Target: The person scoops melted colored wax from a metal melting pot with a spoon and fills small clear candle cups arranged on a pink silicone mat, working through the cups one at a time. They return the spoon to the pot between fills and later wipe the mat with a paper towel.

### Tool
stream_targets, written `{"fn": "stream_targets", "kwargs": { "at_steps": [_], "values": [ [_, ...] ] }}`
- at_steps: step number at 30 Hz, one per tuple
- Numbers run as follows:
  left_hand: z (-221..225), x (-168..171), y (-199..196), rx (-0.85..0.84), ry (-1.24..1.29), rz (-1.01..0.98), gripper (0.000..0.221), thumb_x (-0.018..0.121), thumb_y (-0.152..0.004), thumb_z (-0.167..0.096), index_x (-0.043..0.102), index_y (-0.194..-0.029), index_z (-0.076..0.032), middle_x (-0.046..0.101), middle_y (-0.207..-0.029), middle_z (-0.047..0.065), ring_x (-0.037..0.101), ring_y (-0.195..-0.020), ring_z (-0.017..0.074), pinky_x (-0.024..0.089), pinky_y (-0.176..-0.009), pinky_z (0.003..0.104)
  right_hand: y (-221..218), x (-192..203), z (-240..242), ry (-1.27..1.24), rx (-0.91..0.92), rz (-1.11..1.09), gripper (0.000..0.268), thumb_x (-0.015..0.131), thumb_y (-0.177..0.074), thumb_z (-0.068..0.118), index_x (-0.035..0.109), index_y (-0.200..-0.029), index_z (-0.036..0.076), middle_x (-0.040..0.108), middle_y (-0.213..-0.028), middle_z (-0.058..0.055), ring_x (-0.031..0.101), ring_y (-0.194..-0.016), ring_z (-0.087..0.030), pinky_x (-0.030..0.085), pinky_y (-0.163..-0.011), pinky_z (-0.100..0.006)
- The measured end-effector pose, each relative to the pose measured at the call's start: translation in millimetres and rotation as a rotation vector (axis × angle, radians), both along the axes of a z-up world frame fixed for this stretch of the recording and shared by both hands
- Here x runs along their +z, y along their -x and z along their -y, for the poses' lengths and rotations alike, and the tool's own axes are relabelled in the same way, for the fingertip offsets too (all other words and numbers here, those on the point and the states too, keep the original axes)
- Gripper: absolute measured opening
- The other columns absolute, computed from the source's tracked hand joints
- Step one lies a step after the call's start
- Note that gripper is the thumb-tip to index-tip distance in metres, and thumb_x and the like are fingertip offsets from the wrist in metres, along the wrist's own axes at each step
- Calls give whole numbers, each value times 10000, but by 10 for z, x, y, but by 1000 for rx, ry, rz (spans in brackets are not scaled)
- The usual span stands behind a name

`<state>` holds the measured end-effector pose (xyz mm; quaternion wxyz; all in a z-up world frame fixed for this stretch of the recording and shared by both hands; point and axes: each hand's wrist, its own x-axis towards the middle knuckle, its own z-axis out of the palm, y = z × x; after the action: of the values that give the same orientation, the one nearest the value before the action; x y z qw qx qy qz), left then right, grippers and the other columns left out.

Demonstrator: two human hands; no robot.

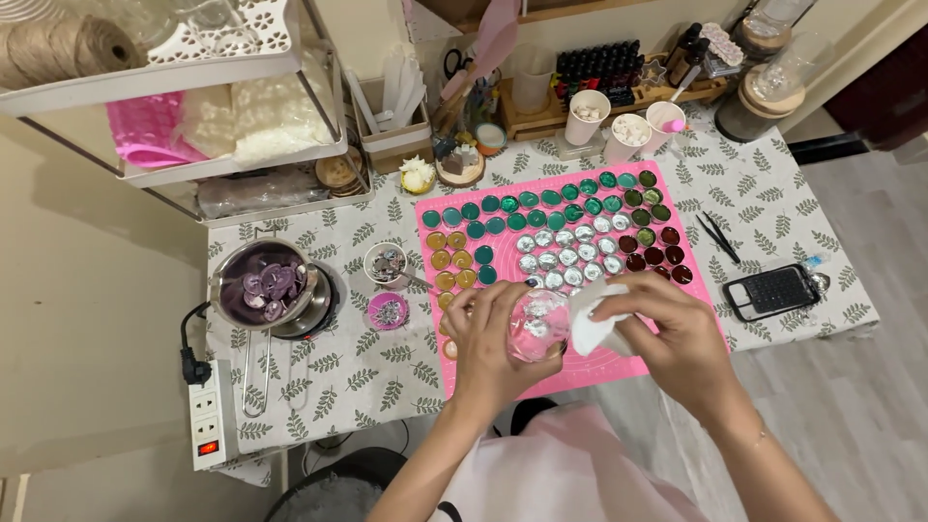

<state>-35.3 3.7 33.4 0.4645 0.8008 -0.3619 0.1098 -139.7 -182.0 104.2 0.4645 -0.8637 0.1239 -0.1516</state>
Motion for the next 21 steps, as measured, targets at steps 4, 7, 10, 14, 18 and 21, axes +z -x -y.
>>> {"fn": "stream_targets", "kwargs": {
  "at_steps": [4,7,10,14,18,21],
  "values": [
    [-101,18,12,1,4,-45,823,941,-574,-280,582,-1300,-135,566,-1301,51,387,-1247,349,291,-1072,501,98,-229,84,-38,-66,6,230,625,-878,-63,761,-1032,40,679,-1088,-45,608,-848,-116,492,-705,-276],
    [-276,-55,15,43,25,-92,822,936,-570,-254,573,-1297,-129,569,-1306,54,412,-1254,348,293,-1085,498,26,-341,95,-349,-202,-14,270,590,-914,-57,714,-1144,12,666,-1067,-56,592,-827,-120,484,-717,-293],
    [-566,-265,26,149,22,-170,815,929,-562,-241,570,-1283,-120,577,-1298,60,430,-1250,345,303,-1082,490,-79,-450,66,-777,-315,22,362,520,-924,-22,622,-1271,2,677,-1056,-43,628,-883,-104,501,-806,-290],
    [-885,-426,79,419,-25,-335,795,916,-561,-239,580,-1270,-106,586,-1255,72,407,-1219,343,306,-1060,484,30,-1195,291,-1112,-417,-76,508,475,-942,21,571,-1441,19,603,-991,7,557,-856,-80,502,-859,-315],
    [-1050,-665,70,623,-54,-472,766,910,-585,-247,595,-1271,-115,603,-1244,56,390,-1212,338,290,-1061,484,62,-1395,413,-1159,-417,-186,521,501,-980,33,568,-1497,34,538,-957,24,510,-854,-87,525,-909,-359],
    [-1078,-917,-21,718,-66,-506,755,912,-604,-262,608,-1282,-129,619,-1273,38,385,-1230,333,272,-1073,484,-78,-1160,305,-1133,-397,-269,514,479,-964,41,545,-1474,29,593,-1007,-22,563,-913,-119,523,-906,-374]
  ]
}}
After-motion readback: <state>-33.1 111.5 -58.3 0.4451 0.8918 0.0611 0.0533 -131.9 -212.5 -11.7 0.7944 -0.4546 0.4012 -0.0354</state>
